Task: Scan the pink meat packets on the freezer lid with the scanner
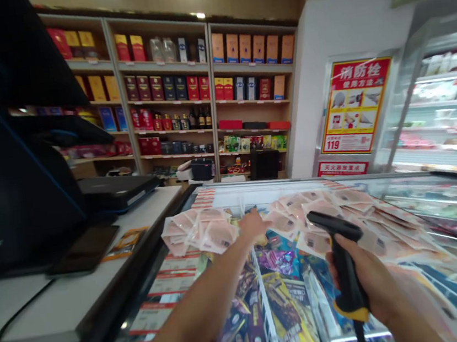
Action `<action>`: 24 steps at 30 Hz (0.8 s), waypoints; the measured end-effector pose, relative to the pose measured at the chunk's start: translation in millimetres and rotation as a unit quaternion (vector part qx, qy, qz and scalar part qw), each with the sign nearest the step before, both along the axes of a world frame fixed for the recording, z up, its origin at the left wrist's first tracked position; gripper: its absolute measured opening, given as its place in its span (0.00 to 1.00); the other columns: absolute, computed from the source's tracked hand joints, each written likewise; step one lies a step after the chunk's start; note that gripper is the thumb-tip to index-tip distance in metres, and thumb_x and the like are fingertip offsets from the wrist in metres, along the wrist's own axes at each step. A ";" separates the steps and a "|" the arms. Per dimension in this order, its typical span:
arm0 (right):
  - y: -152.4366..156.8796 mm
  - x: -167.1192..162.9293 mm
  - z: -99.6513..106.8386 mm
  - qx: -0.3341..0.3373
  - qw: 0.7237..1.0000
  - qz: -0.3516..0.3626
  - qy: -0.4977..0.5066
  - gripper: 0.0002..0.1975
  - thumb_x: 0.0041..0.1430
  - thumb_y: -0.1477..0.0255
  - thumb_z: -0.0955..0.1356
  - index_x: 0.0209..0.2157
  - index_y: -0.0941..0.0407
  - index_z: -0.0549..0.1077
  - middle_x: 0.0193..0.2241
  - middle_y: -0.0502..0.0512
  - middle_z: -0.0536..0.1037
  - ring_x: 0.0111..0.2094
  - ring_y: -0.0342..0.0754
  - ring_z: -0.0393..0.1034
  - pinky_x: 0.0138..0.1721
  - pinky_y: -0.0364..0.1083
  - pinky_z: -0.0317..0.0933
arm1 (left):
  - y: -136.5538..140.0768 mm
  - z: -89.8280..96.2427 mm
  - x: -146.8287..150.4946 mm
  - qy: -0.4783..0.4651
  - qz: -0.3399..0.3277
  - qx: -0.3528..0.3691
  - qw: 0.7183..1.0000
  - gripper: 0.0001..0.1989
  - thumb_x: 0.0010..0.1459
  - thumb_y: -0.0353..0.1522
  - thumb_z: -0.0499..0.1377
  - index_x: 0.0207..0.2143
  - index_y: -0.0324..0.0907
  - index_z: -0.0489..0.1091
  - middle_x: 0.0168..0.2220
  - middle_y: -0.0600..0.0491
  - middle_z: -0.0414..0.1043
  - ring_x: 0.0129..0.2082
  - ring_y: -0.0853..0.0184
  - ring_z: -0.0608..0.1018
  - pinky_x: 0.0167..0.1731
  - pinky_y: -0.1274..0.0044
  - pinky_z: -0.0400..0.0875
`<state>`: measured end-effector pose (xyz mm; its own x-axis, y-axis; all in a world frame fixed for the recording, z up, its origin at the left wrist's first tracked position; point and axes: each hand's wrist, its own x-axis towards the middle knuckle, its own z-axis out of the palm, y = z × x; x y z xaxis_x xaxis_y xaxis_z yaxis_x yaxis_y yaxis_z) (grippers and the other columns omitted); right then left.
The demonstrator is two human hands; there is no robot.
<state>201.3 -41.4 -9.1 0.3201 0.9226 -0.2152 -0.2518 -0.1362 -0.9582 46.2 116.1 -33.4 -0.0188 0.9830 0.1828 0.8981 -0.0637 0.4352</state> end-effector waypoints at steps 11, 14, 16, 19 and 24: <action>15.4 5.7 1.3 -0.023 0.999 0.023 -0.020 0.12 0.42 0.62 0.65 0.24 0.58 0.65 0.13 0.51 0.68 0.12 0.42 0.60 0.12 0.41 0.56 | 20.2 -3.8 31.5 -0.120 -0.069 -0.071 0.988 0.12 0.51 0.35 0.52 0.38 0.40 0.65 0.40 0.49 0.66 0.39 0.68 0.70 0.37 0.73 0.65; 13.5 1.3 5.9 0.007 0.999 0.027 -0.035 0.14 0.45 0.60 0.64 0.23 0.58 0.65 0.12 0.50 0.67 0.11 0.40 0.59 0.12 0.41 0.55 | 28.0 4.4 21.4 -0.154 -0.096 -0.066 0.981 0.14 0.53 0.35 0.51 0.41 0.38 0.62 0.40 0.50 0.65 0.37 0.67 0.70 0.35 0.71 0.66; 11.5 -2.7 9.2 0.033 0.999 0.030 -0.030 0.15 0.45 0.59 0.63 0.23 0.58 0.64 0.14 0.50 0.68 0.11 0.40 0.59 0.11 0.41 0.55 | 34.8 11.7 13.0 -0.171 -0.109 -0.058 0.978 0.14 0.53 0.34 0.51 0.42 0.38 0.62 0.41 0.50 0.65 0.37 0.67 0.70 0.35 0.71 0.66; 7.8 -9.6 14.4 0.063 0.997 0.027 -0.035 0.15 0.46 0.59 0.62 0.23 0.58 0.64 0.13 0.48 0.67 0.11 0.39 0.59 0.11 0.40 0.54 | 45.3 26.0 0.0 -0.181 -0.126 -0.045 0.974 0.15 0.53 0.35 0.50 0.42 0.37 0.62 0.40 0.50 0.65 0.36 0.67 0.70 0.34 0.71 0.67; 0.3 -20.7 23.3 0.063 0.996 0.030 -0.048 0.15 0.47 0.60 0.61 0.23 0.59 0.63 0.11 0.47 0.65 0.10 0.39 0.58 0.10 0.39 0.54 | 54.7 52.0 -14.9 -0.170 -0.130 -0.017 0.977 0.14 0.52 0.34 0.51 0.40 0.37 0.63 0.39 0.50 0.66 0.36 0.68 0.70 0.34 0.71 0.67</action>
<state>180.6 -41.0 14.2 0.2764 0.9586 -0.0685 -0.1537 -0.0263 -0.9878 31.3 170.9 18.6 0.1789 0.9679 0.1768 0.6558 -0.2513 0.7119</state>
